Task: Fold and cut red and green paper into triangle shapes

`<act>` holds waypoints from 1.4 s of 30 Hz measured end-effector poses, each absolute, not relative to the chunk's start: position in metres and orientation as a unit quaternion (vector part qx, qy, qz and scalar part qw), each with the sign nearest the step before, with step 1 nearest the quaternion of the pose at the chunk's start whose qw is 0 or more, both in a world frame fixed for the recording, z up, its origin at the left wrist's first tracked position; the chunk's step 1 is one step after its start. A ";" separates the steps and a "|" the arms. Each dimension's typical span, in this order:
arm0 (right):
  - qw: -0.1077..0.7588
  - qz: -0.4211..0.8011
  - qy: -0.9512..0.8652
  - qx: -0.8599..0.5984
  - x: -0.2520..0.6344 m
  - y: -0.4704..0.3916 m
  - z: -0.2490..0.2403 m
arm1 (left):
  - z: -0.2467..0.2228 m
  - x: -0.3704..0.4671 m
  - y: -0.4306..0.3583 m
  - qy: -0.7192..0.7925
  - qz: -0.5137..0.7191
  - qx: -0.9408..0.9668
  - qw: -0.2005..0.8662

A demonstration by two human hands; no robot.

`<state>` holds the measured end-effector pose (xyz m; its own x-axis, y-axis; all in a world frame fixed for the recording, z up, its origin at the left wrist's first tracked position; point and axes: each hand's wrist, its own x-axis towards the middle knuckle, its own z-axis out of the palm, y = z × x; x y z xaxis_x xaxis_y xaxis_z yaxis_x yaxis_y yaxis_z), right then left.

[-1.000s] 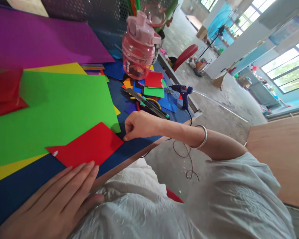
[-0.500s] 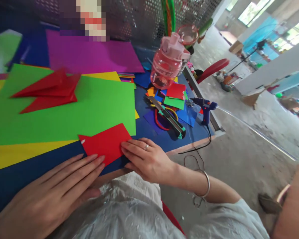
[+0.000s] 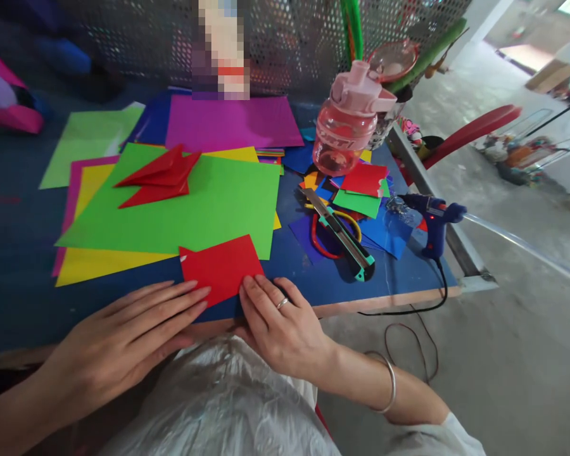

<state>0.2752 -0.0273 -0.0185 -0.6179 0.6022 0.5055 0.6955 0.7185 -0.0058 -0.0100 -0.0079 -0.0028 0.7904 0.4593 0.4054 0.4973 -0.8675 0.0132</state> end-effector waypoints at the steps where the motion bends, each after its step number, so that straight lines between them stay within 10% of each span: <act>1: 0.245 -0.095 -0.894 -0.364 0.275 -0.027 -0.019 | -0.001 -0.008 -0.008 -0.257 -0.209 -0.942 0.046; 42: 0.257 -0.056 -0.888 -0.377 0.277 -0.028 -0.022 | 0.020 0.007 0.030 -0.152 -0.165 -0.974 -0.029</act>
